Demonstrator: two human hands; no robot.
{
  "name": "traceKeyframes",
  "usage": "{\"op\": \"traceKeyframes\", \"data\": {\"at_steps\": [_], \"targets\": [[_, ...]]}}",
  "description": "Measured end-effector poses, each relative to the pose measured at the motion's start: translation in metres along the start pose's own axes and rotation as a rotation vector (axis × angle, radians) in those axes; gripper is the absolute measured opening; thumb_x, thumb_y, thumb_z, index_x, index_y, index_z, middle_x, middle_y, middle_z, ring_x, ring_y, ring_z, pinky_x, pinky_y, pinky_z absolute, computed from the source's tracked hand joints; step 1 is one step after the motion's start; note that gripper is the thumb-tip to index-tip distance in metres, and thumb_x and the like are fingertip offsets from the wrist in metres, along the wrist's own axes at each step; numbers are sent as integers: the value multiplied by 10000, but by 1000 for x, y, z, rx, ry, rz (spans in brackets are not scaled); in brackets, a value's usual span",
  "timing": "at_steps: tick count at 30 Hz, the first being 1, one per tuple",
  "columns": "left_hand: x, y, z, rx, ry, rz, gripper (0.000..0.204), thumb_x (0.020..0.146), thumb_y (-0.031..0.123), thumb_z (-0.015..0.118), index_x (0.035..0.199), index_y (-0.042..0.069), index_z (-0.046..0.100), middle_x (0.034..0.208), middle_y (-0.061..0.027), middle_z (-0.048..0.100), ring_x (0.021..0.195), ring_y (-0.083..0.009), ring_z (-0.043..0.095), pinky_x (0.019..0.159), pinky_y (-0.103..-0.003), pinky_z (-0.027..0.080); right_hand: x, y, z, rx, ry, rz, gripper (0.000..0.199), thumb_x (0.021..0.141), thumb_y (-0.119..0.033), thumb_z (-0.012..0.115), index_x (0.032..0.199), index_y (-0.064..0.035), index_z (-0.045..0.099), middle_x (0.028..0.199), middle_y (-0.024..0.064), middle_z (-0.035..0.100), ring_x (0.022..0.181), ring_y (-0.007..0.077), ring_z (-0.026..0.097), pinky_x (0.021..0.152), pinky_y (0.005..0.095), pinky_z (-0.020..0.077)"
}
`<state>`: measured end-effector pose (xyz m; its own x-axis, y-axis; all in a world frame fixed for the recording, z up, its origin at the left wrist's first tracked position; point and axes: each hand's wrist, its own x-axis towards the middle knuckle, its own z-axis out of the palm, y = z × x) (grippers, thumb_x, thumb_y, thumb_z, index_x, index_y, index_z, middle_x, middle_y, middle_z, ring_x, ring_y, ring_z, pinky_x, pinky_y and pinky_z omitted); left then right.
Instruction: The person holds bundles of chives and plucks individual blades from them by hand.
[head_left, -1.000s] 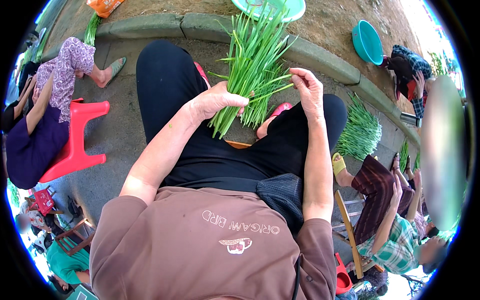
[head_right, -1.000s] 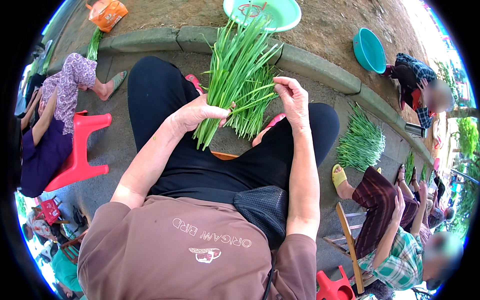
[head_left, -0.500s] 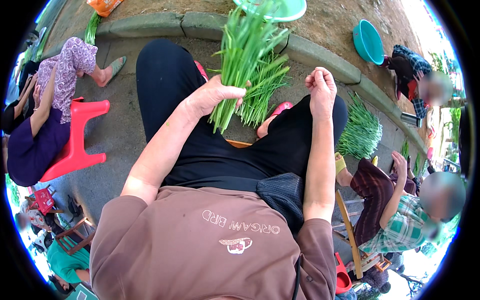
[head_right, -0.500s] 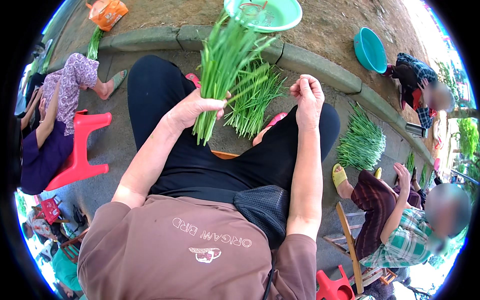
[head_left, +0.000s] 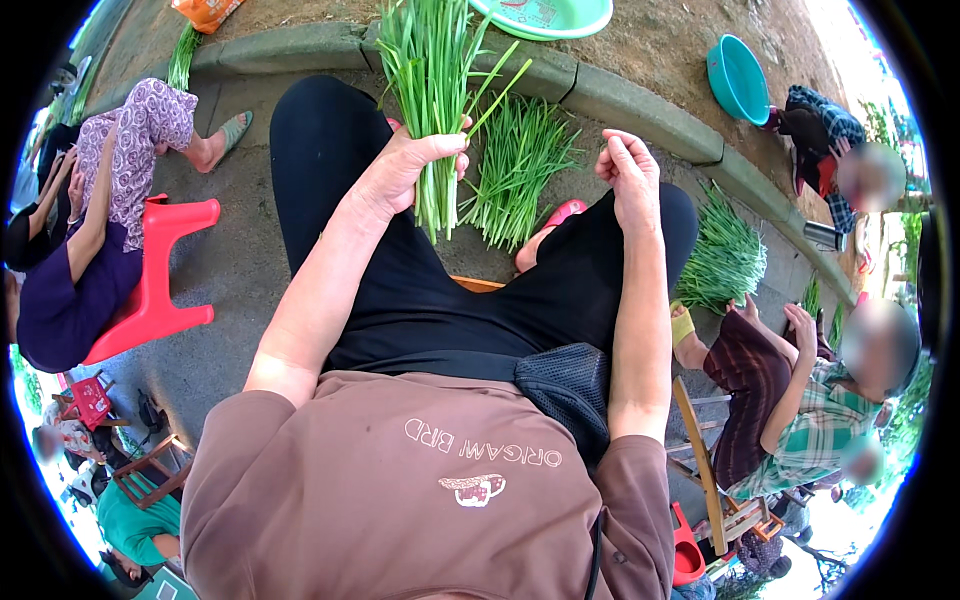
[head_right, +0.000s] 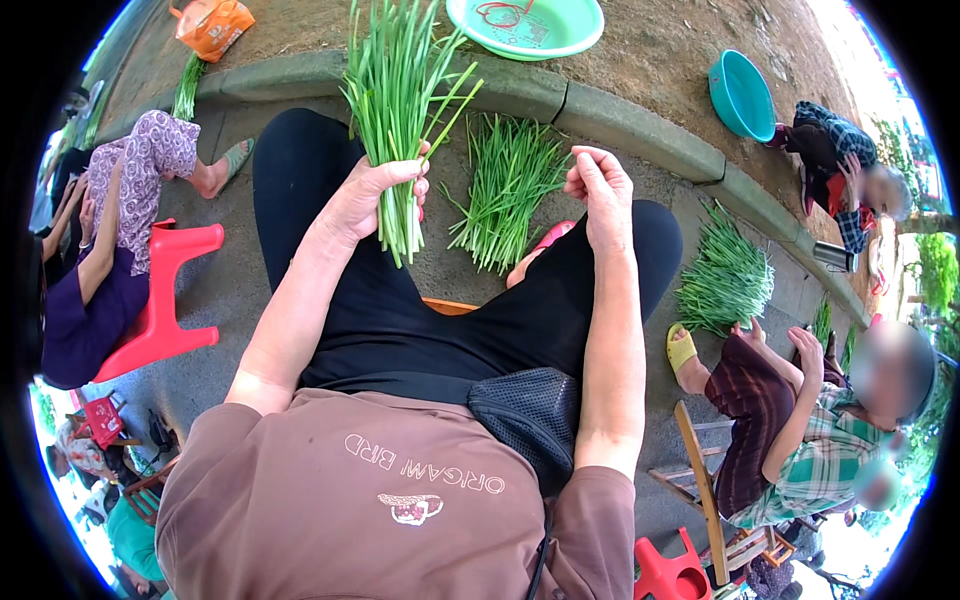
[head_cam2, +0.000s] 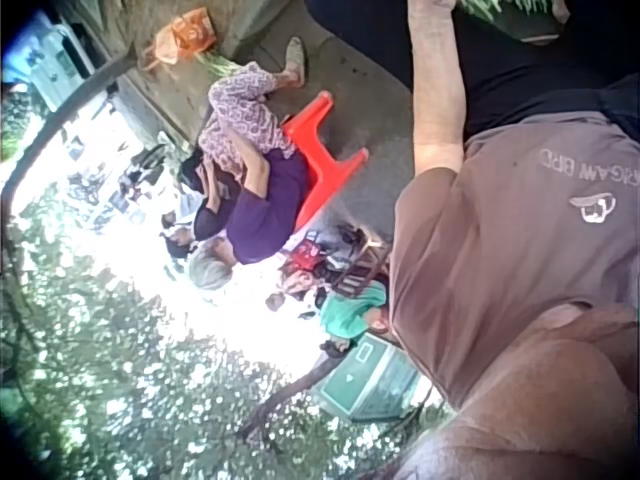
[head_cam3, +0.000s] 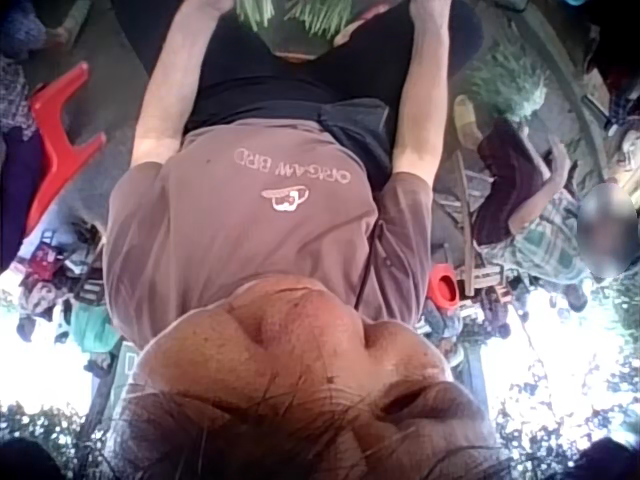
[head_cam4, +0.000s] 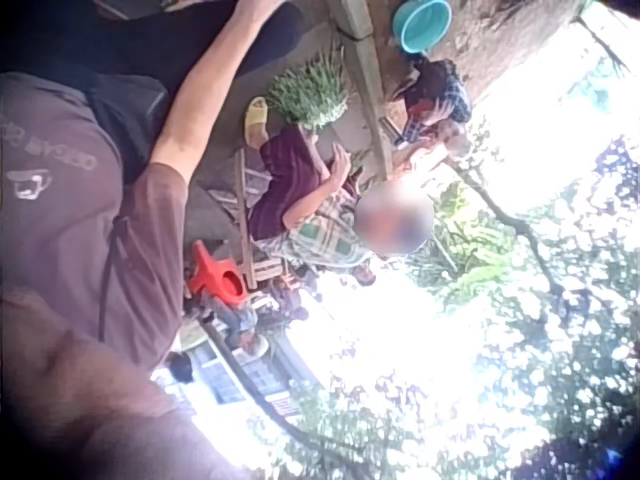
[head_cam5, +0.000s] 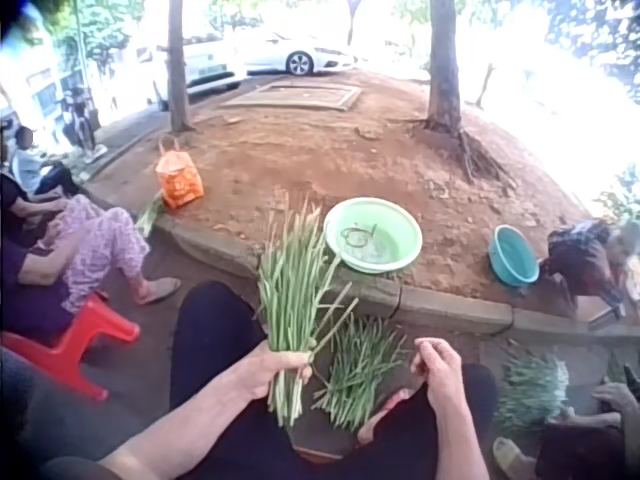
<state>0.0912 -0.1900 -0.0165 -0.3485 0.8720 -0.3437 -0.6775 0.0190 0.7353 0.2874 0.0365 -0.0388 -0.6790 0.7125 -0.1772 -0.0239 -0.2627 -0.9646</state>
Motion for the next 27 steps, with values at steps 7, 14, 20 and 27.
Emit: {"op": "traceKeyframes", "data": {"at_steps": [7, 14, 20, 27], "targets": [[3, 0, -4, 29, 49, 38, 412, 771, 127, 682, 1122, 29, 490, 871, -39, 533, 712, -122, 578, 551, -318, 538, -1, 0, 0, -43, -46, 47, 174, 903, -193, 574, 1009, -62, 618, 761, -4, 590, 639, 72, 534, 605, 211, 432], [4, 3, -3, -23, 101, 59, 381, 776, 98, 672, 1112, 40, 501, 842, -37, 557, 689, -131, 597, 593, -283, 527, 1, -1, 1, -166, -98, 96, 193, 901, -192, 559, 1022, -49, 606, 768, -6, 589, 659, 70, 538, 629, 207, 432], [8, -7, 5, 31, 6, 45, 359, 772, 111, 687, 1076, 11, 525, 856, -46, 566, 708, -134, 603, 646, -261, 503, -8, -29, 36, -309, -236, 25, 172, 891, -126, 550, 1020, -20, 589, 798, -6, 570, 700, 73, 530, 667, 217, 444], [7, -10, 9, 32, -18, 28, 360, 770, 84, 683, 1079, -15, 527, 861, -47, 579, 728, -141, 602, 693, -278, 501, -25, -44, 90, -396, -399, -31, 107, 866, -80, 607, 942, -5, 599, 764, -22, 574, 691, 52, 522, 648, 197, 445]]}}
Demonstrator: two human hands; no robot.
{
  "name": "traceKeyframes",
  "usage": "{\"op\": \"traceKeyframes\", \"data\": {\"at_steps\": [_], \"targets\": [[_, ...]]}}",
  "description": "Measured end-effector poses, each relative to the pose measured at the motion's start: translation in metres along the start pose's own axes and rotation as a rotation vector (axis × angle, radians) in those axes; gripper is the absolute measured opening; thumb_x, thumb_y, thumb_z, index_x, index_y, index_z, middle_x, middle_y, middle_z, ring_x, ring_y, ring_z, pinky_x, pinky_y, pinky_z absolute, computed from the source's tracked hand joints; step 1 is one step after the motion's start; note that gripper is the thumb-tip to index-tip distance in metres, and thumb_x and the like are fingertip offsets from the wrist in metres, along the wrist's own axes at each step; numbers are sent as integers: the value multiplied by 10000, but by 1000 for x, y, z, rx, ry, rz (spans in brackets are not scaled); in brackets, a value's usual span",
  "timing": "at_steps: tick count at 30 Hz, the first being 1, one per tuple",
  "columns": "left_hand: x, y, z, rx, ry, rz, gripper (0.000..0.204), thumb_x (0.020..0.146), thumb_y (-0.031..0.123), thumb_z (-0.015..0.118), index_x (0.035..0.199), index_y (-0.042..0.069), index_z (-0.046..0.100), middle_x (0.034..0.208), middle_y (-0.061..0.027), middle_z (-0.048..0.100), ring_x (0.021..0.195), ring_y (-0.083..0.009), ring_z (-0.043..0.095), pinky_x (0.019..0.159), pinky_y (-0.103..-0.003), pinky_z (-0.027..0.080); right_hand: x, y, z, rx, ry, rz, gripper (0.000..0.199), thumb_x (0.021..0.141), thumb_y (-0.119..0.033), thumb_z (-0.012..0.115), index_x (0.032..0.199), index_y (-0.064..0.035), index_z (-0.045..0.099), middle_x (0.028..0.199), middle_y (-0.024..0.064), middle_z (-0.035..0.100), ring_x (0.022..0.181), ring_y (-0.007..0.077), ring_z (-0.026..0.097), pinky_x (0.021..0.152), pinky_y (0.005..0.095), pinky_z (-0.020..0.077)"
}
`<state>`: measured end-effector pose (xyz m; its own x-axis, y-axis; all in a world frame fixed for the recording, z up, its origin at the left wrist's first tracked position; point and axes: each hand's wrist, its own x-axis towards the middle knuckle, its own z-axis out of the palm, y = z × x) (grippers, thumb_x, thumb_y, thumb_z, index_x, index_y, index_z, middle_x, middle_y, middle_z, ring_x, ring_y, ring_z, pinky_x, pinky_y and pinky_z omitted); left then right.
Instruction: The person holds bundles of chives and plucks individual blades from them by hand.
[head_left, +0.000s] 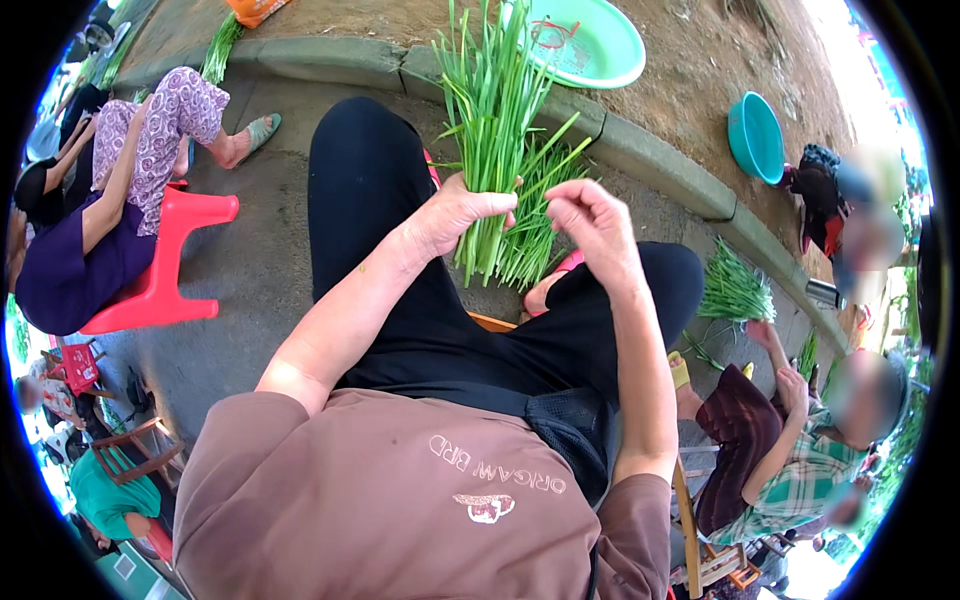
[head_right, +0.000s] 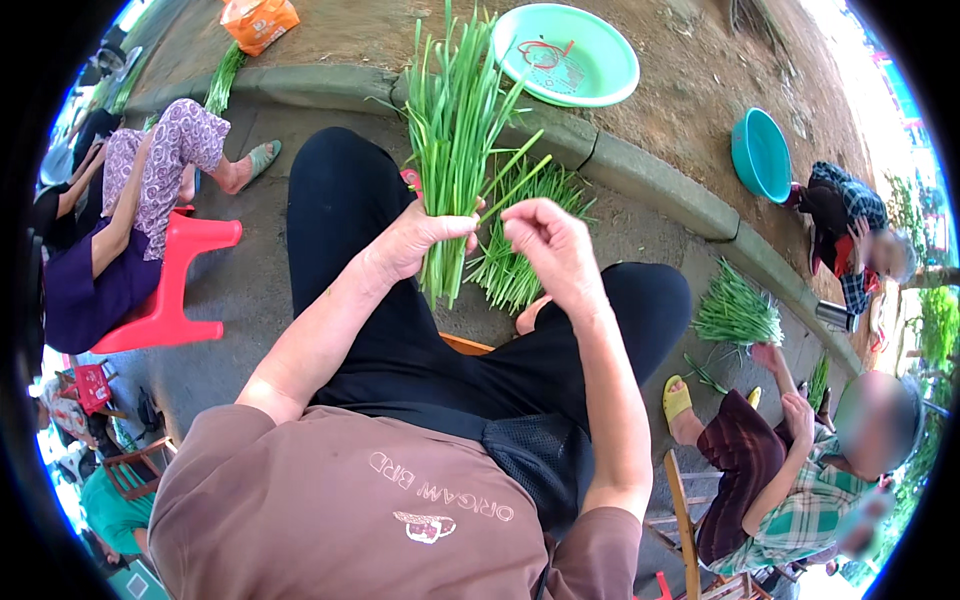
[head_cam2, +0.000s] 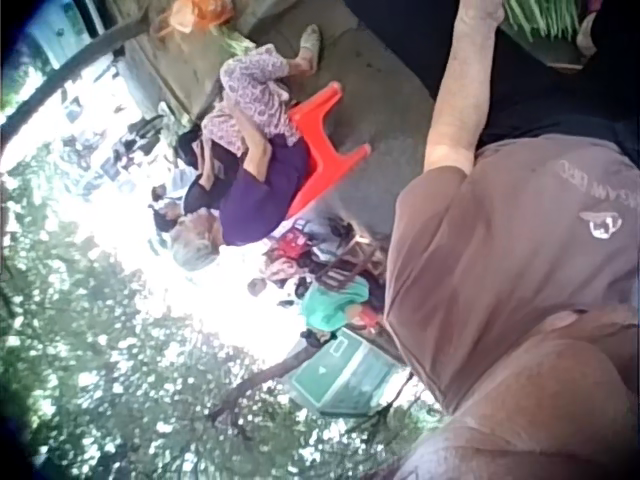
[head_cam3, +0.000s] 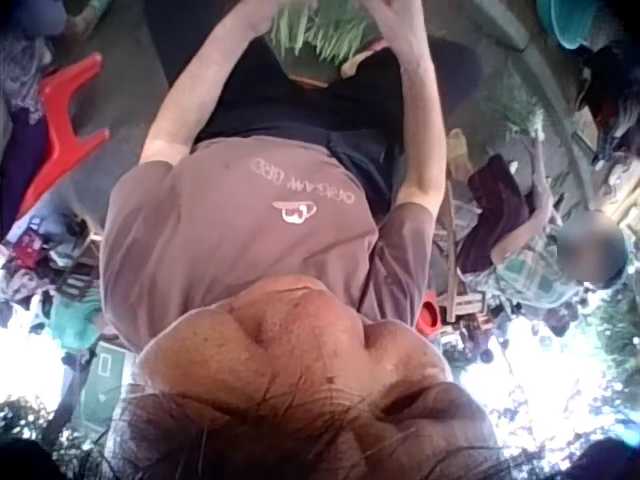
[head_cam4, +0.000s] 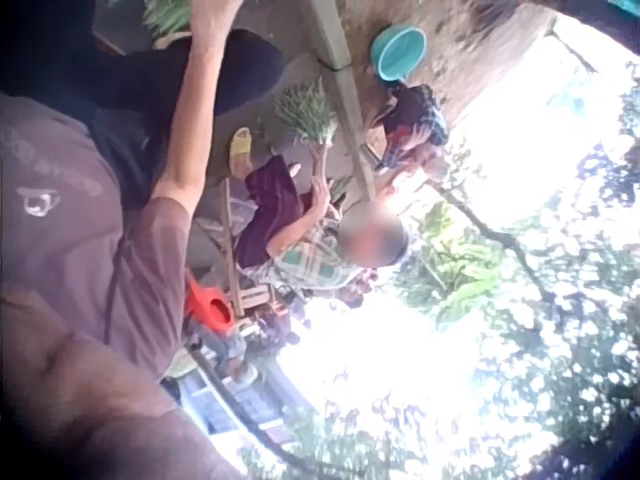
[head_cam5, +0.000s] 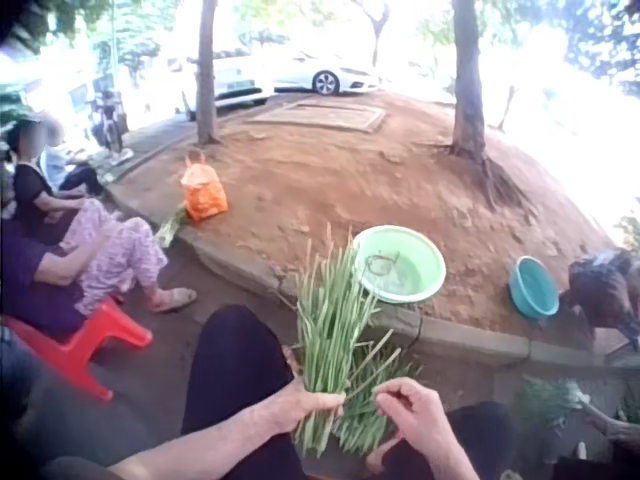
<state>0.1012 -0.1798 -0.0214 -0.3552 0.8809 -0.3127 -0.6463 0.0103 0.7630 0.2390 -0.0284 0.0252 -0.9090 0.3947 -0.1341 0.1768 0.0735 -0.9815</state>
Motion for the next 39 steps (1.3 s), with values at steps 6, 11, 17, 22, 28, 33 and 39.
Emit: {"op": "traceKeyframes", "data": {"at_steps": [6, 11, 17, 22, 28, 33, 39], "targets": [[4, -4, 6, 5, 57, 53, 345, 763, 72, 691, 1077, 29, 556, 941, -35, 592, 871, -133, 581, 804, -286, 474, -9, 28, 33, -309, -19, 47, 434, 720, -326, 776, 882, 8, 551, 725, 73, 592, 656, 124, 555, 619, 281, 484], [7, -4, 5, 13, 23, 69, 375, 765, 84, 691, 1109, 28, 552, 984, -47, 591, 935, -151, 574, 864, -308, 452, -8, 37, 41, -151, -1, 86, 261, 784, -159, 715, 885, 5, 539, 720, 42, 580, 656, 103, 537, 620, 264, 465], [4, 2, 7, -50, -60, 38, 409, 778, 93, 673, 1156, 26, 529, 994, -65, 594, 944, -161, 573, 883, -330, 448, -12, 35, 37, -53, -8, 112, 131, 870, -111, 616, 882, -7, 538, 705, -11, 541, 636, 60, 499, 591, 221, 436], [6, -6, 4, -56, -73, 55, 369, 782, 74, 649, 1133, 35, 542, 1000, -47, 591, 935, -149, 568, 872, -312, 449, -15, 40, 39, 40, 2, 124, 128, 876, -91, 599, 932, -5, 522, 733, -14, 532, 645, 53, 491, 575, 207, 428], [6, -9, 6, 0, -22, 63, 295, 773, 52, 639, 1063, 44, 587, 982, -20, 598, 915, -128, 564, 845, -291, 452, -17, 42, 42, 114, 28, 148, 164, 870, -99, 615, 971, -7, 525, 763, -15, 540, 651, 46, 482, 576, 201, 427], [6, -14, 5, 5, -52, 41, 314, 767, 40, 643, 1077, 37, 588, 1000, -35, 614, 915, -137, 573, 848, -294, 453, -16, 39, 43, 116, 3, 167, 184, 854, -84, 633, 983, -11, 523, 777, -25, 545, 676, 39, 477, 616, 205, 424], [6, -12, 7, 57, -41, 7, 334, 767, 39, 655, 1093, 25, 586, 1014, -46, 620, 931, -150, 581, 859, -301, 454, -18, 50, 44, 118, 35, 101, 202, 850, -78, 633, 998, -4, 517, 827, 8, 560, 748, 78, 502, 688, 244, 443]]}}
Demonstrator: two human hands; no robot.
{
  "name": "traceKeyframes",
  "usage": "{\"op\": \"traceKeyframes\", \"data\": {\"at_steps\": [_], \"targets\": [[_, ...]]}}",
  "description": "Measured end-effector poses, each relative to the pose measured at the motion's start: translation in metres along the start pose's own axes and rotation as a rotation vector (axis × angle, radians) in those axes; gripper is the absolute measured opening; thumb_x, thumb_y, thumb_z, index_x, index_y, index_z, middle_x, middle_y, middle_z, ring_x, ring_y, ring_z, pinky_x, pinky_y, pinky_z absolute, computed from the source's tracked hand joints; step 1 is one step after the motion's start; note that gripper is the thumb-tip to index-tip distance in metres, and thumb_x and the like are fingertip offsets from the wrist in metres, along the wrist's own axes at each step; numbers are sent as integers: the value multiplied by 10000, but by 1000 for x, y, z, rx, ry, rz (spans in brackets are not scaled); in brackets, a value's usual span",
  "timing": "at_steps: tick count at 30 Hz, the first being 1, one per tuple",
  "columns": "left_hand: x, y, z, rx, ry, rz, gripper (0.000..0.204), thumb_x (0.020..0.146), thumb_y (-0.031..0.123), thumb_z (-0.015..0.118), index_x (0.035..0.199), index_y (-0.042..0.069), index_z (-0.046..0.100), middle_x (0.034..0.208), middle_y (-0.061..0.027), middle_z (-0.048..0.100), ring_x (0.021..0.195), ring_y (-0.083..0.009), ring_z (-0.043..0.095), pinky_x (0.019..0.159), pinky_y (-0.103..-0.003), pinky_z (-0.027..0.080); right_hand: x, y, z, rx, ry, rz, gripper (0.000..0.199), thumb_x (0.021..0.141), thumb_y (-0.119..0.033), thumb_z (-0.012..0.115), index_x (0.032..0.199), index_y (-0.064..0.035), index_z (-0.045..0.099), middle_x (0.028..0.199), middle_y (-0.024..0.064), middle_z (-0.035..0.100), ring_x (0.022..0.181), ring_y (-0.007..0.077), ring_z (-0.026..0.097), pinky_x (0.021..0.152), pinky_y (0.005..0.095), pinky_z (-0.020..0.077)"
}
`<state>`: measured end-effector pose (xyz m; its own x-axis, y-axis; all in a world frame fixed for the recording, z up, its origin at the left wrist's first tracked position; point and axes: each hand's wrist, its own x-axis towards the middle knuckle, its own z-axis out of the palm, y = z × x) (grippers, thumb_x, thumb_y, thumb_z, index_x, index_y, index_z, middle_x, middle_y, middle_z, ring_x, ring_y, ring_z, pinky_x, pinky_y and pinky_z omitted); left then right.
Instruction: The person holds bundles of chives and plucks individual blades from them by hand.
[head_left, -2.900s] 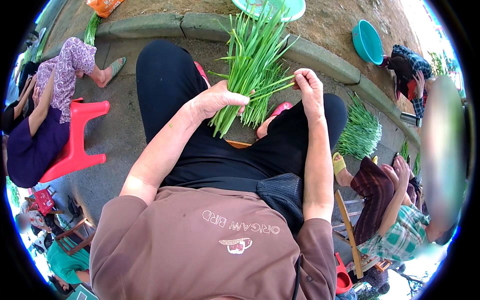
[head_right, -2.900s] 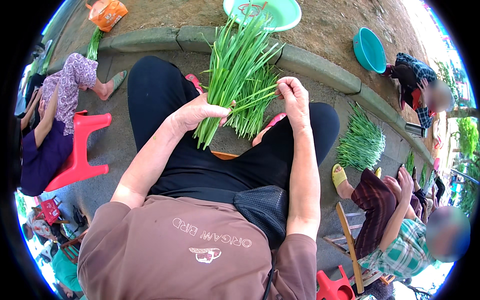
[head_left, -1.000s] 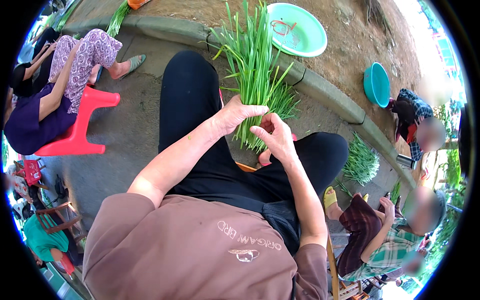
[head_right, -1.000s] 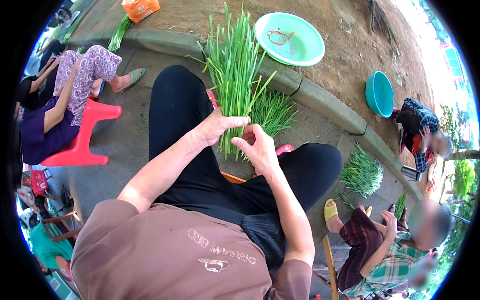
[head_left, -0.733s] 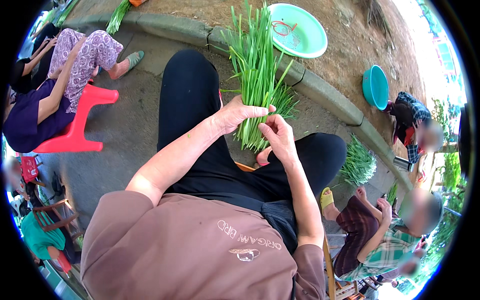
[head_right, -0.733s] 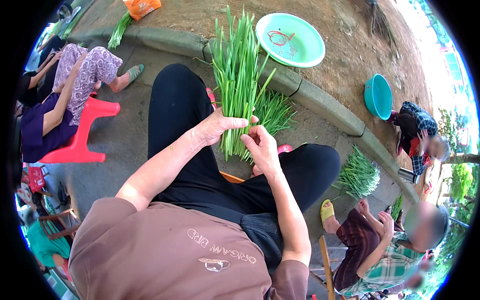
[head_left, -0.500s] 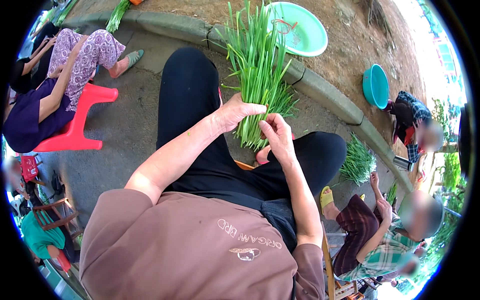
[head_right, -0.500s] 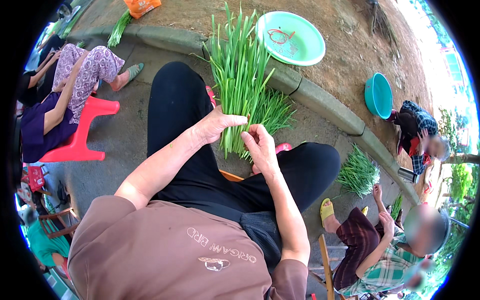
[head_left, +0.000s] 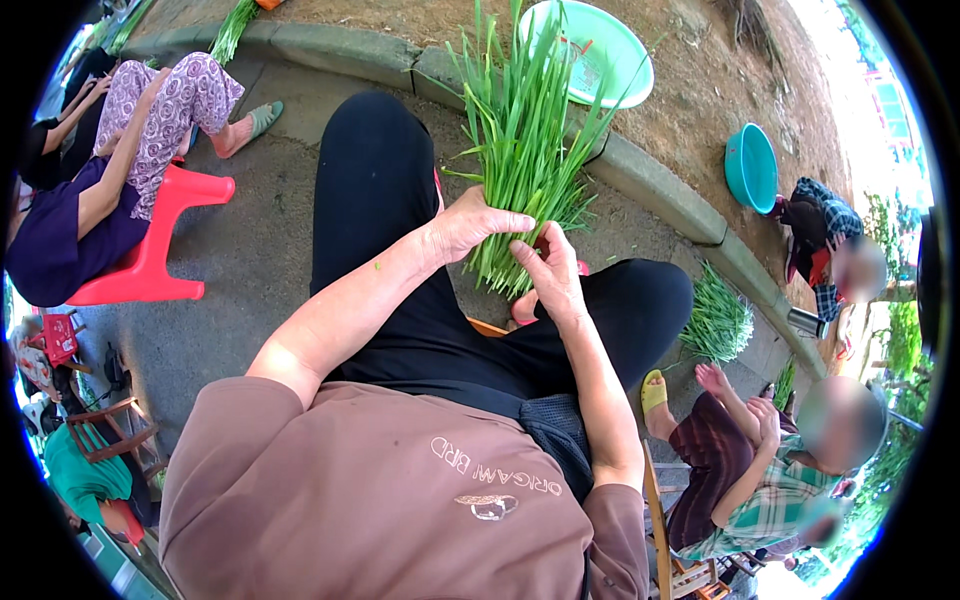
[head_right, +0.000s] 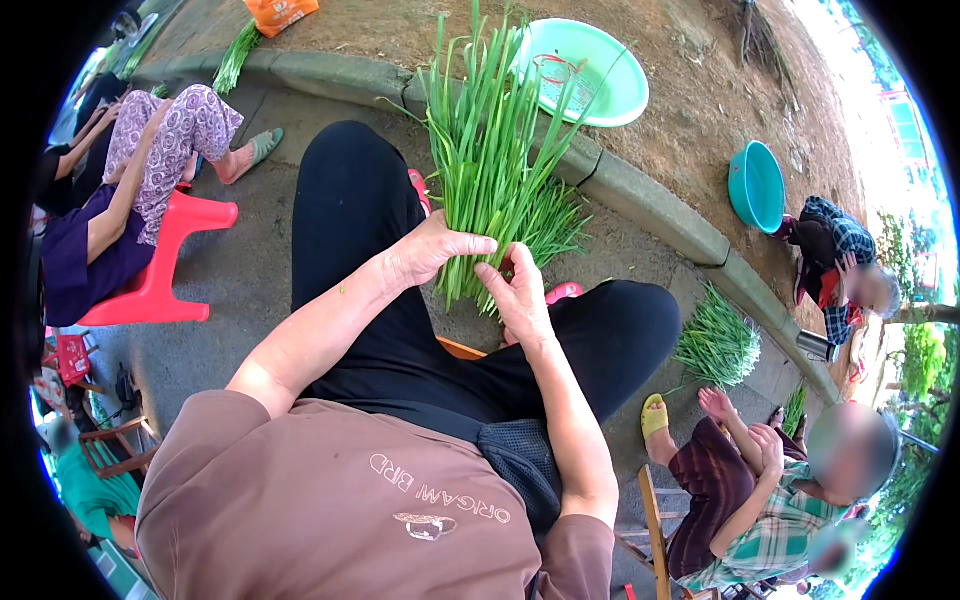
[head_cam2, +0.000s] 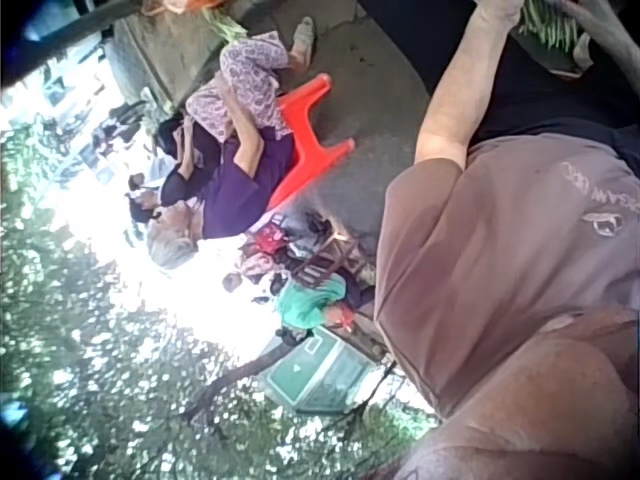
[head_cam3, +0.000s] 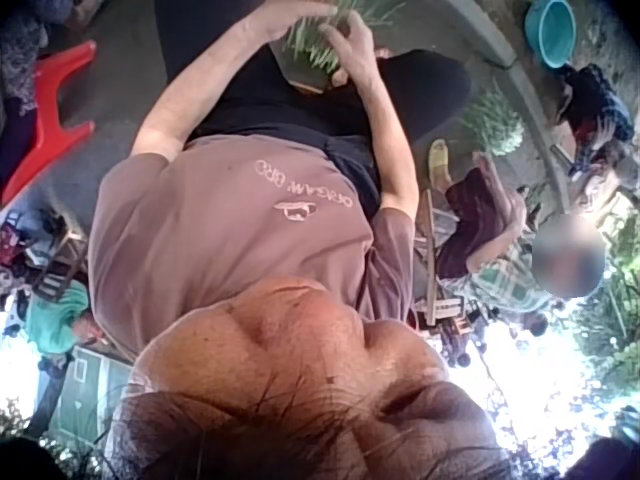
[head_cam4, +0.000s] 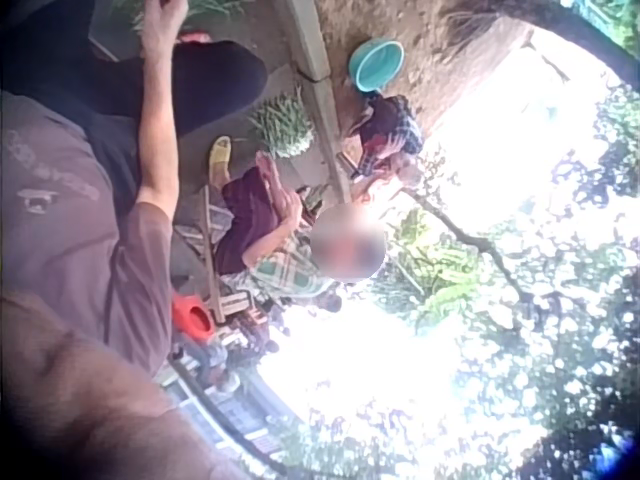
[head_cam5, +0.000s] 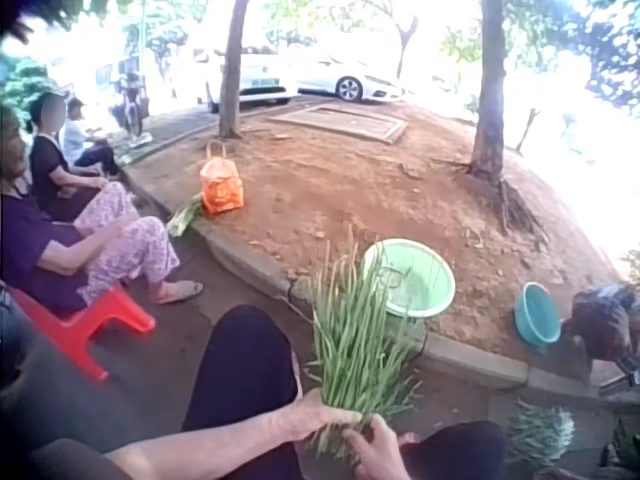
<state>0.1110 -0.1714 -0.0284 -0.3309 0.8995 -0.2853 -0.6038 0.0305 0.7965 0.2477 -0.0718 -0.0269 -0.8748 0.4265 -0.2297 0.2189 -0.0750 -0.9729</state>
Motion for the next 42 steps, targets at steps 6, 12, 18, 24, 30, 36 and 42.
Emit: {"op": "traceKeyframes", "data": {"at_steps": [6, 12, 18, 24, 30, 36, 42], "targets": [[-1, -2, -1, -55, 4, 27, 323, 767, 38, 668, 1080, 26, 591, 999, -48, 626, 919, -148, 588, 850, -295, 459, 1, -1, -1, 25, -51, -4, 246, 854, -81, 626, 1049, 0, 502, 924, 49, 579, 870, 115, 540, 775, 271, 457], [-1, -2, -4, -40, 7, 7, 315, 762, 30, 678, 1066, 32, 597, 989, -39, 628, 906, -140, 590, 835, -292, 466, 1, 3, 3, 137, -76, -4, 312, 872, -49, 590, 1147, -14, 446, 1037, 57, 556, 920, 111, 543, 801, 267, 461], [0, -4, -3, -42, 69, 39, 326, 743, 50, 710, 1054, 26, 615, 971, -60, 650, 883, -153, 611, 815, -304, 483, 0, -2, 8, 138, -94, -4, 362, 866, -23, 584, 1172, -23, 392, 1088, 78, 528, 959, 121, 545, 820, 269, 465], [1, -5, -3, -3, 79, 27, 337, 743, 70, 719, 1062, 27, 614, 968, -60, 650, 884, -153, 611, 826, -302, 477, 4, 10, 2, 87, -122, 32, 420, 850, 2, 599, 1204, -18, 374, 1063, 89, 554, 975, 136, 552, 842, 284, 467], [0, -5, -5, 12, 49, 54, 347, 752, 106, 729, 1068, 31, 608, 982, -62, 643, 901, -147, 601, 828, -295, 471, 4, 7, 3, 6, -33, -31, 400, 828, 9, 562, 1190, -12, 391, 952, 72, 563, 828, 111, 541, 732, 260, 458], [0, -3, -3, -90, 32, -22, 340, 774, 117, 711, 1078, 34, 583, 1001, -54, 622, 911, -157, 590, 822, -309, 481, 0, 5, 4, 43, -103, -51, 379, 871, 24, 496, 1223, -21, 363, 995, 72, 527, 868, 128, 535, 765, 272, 459], [0, -1, 2, -108, -17, 42, 460, 771, 95, 713, 1178, 22, 513, 1026, -81, 612, 949, -180, 588, 896, -348, 457, 2, 13, 2, -39, -136, -143, 412, 895, 6, 488, 1278, -19, 338, 1052, 73, 519, 948, 146, 526, 843, 277, 436]]}}
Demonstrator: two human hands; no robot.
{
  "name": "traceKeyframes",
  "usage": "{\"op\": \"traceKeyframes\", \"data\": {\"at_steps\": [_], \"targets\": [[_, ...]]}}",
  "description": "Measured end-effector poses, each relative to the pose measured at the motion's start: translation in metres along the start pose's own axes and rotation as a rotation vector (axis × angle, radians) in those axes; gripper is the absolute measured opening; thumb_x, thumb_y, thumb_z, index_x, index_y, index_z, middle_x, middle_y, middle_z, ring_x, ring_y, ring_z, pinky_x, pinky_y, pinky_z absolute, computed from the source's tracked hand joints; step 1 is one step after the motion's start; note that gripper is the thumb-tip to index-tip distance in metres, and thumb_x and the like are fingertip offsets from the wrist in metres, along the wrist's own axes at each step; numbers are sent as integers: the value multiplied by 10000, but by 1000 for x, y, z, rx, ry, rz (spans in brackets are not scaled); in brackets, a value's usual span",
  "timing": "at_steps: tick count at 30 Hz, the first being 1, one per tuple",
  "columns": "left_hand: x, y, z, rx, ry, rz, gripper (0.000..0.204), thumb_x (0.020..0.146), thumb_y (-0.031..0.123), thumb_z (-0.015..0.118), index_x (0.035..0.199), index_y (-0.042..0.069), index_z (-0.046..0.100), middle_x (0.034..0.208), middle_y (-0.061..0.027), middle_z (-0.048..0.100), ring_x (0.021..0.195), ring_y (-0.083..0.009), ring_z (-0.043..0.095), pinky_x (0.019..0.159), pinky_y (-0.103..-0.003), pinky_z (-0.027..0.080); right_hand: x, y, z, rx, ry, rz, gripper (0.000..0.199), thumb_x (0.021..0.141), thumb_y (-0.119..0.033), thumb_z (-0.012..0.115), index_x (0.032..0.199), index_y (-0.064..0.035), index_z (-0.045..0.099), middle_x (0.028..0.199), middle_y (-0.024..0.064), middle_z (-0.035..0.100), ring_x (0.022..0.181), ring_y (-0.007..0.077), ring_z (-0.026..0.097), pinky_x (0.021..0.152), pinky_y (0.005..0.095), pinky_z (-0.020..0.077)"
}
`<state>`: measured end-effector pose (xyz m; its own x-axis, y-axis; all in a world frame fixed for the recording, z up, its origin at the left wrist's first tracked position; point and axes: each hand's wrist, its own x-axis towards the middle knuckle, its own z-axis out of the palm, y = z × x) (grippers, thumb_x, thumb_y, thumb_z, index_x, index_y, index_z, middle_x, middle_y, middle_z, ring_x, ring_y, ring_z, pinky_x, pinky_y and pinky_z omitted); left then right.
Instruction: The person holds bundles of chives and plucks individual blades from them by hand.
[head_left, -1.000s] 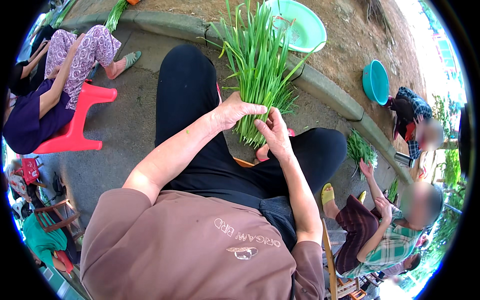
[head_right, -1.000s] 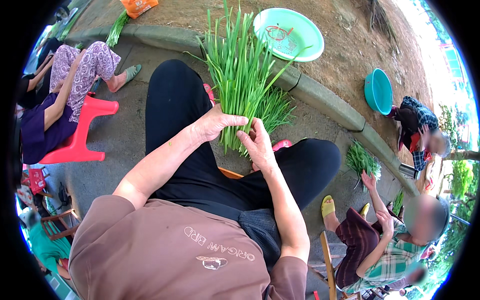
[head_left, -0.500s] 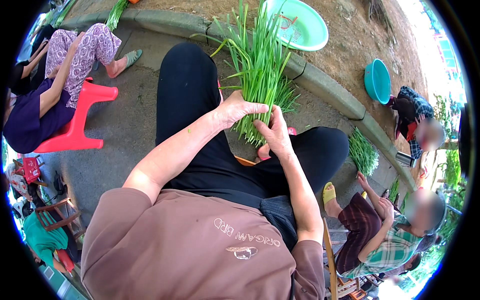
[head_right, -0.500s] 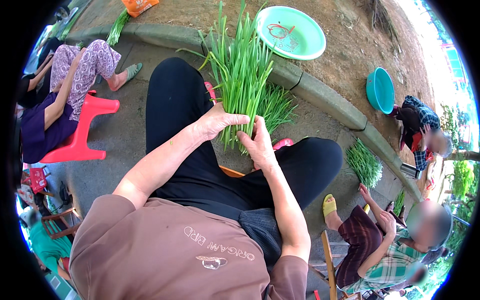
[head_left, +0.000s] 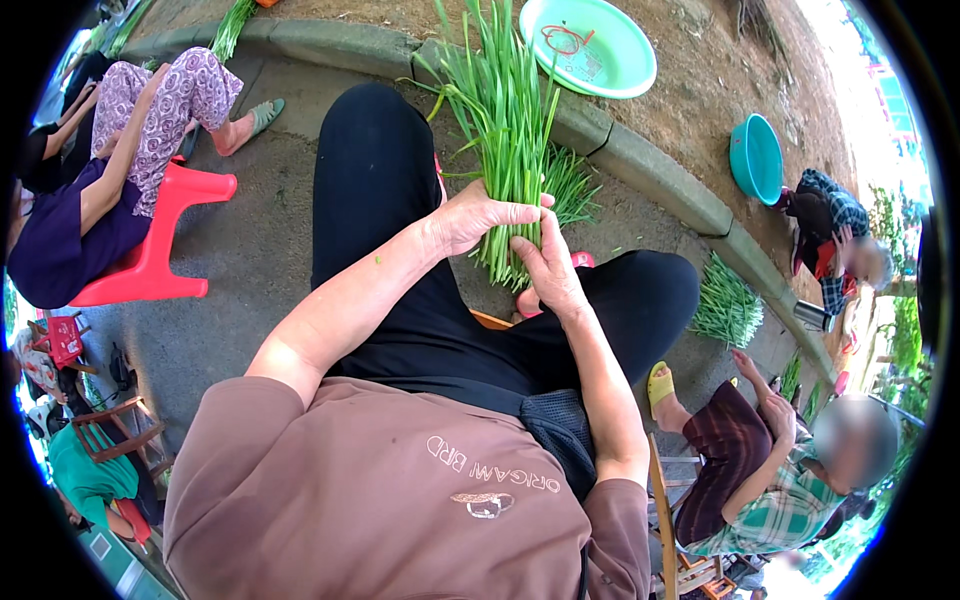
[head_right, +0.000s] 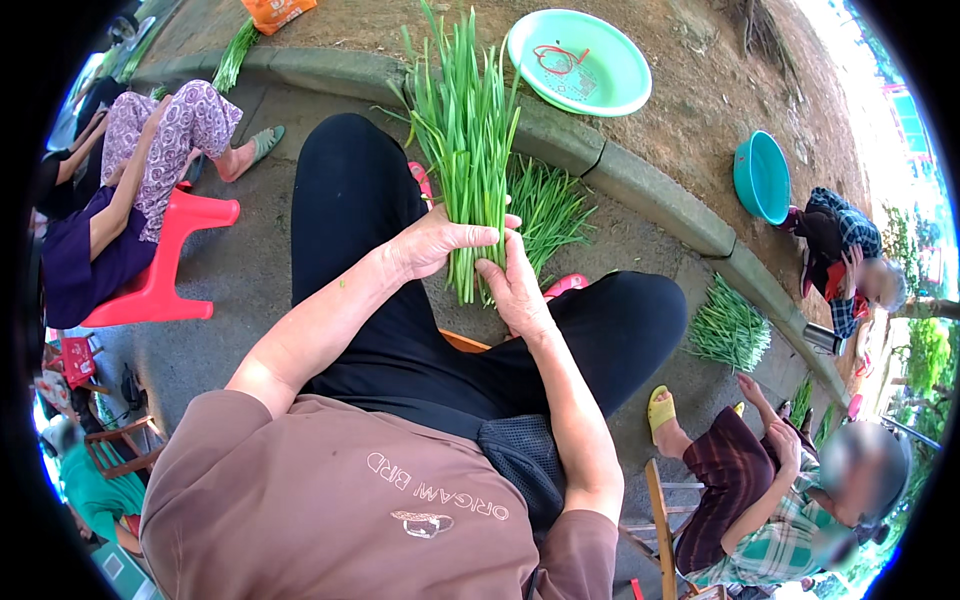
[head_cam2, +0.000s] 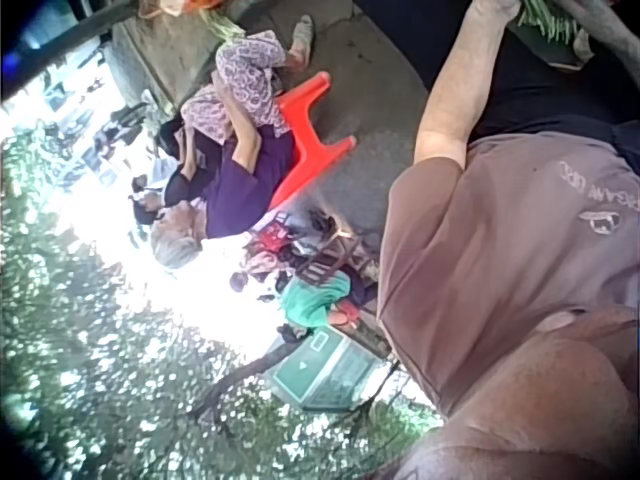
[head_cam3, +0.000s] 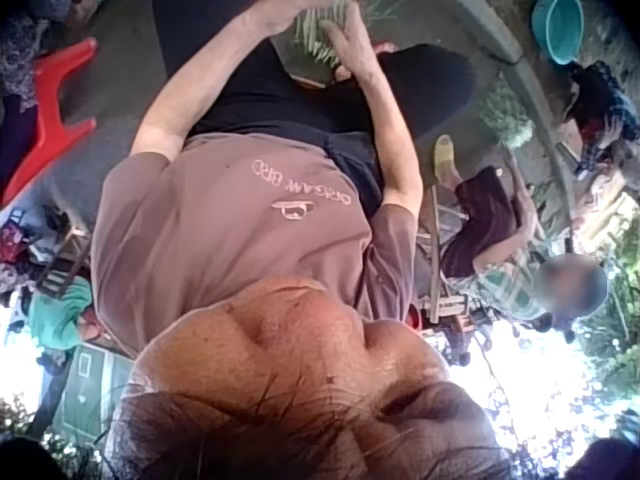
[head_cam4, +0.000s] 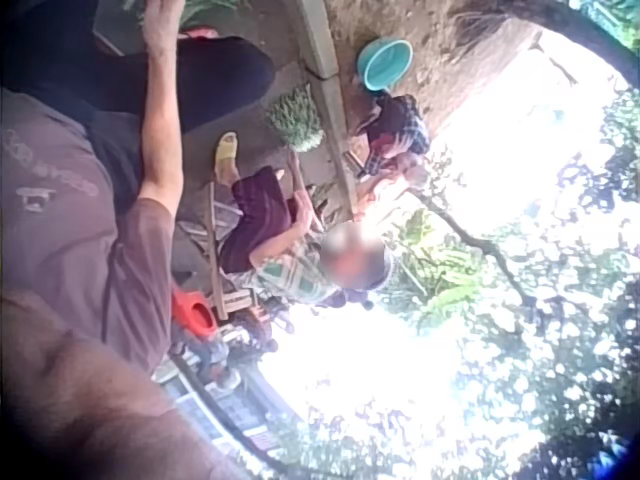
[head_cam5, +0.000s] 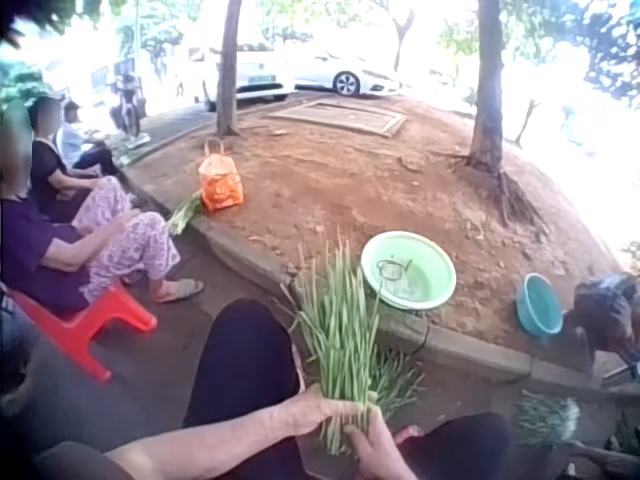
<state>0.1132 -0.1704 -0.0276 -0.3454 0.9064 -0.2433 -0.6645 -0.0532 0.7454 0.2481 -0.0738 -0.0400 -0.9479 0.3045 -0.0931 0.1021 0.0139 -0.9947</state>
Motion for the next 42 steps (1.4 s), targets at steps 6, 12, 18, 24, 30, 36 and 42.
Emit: {"op": "traceKeyframes", "data": {"at_steps": [6, 12, 18, 24, 30, 36, 42], "targets": [[0, -3, -2, 72, 30, -35, 487, 752, 51, 684, 1196, 5, 487, 995, -107, 614, 950, -186, 585, 898, -339, 449, 2, 1, 3, -94, -35, 1, 454, 912, -79, 527, 1319, 8, 347, 1153, 94, 538, 1040, 156, 515, 908, 285, 410], [1, -4, -5, 148, 50, -59, 469, 749, 76, 671, 1175, 3, 488, 978, -107, 607, 934, -184, 584, 856, -325, 467, 1, -4, -1, -99, -114, 176, 598, 847, -244, 656, 1294, 34, 372, 1118, 117, 573, 1043, 176, 538, 893, 306, 433], [0, -3, 3, 63, 31, -61, 475, 771, 95, 678, 1189, -3, 478, 1007, -122, 598, 953, -189, 581, 860, -333, 473, 1, 5, 5, 303, -86, 213, 599, 767, -246, 747, 1222, 8, 452, 1067, 73, 591, 991, 166, 565, 861, 309, 457], [4, -5, -3, 150, -78, -78, 515, 803, 247, 680, 1203, -7, 476, 1057, -128, 588, 1006, -210, 567, 889, -352, 461, -1, 6, 2, 521, -169, 371, 414, 766, -192, 732, 1086, -17, 537, 872, 76, 629, 784, 164, 604, 727, 310, 492], [4, 8, 3, 233, -389, 11, 801, 722, 562, 661, 1252, -4, 459, 1219, -180, 516, 1120, -259, 511, 947, -391, 429, -4, -10, -1, 762, -240, 342, 328, 754, -176, 719, 994, -19, 561, 766, 69, 602, 652, 168, 587, 601, 279, 475], [-1, 4, 10, 178, -394, -56, 846, 695, 399, 705, 1341, 3, 330, 1136, -147, 543, 1071, -257, 537, 933, -379, 434, -7, -11, -2, 707, -313, 333, 398, 727, -251, 729, 996, -21, 548, 758, 106, 598, 668, 220, 602, 625, 325, 500], [-3, 9, 10, 164, -133, -27, 641, 748, 122, 675, 1292, -2, 359, 858, -49, 559, 857, -158, 583, 797, -291, 465, 2, -21, -1, 378, -115, 192, 829, 742, -302, 764, 1347, -42, 259, 1019, 80, 573, 992, 193, 554, 883, 338, 453]]}}
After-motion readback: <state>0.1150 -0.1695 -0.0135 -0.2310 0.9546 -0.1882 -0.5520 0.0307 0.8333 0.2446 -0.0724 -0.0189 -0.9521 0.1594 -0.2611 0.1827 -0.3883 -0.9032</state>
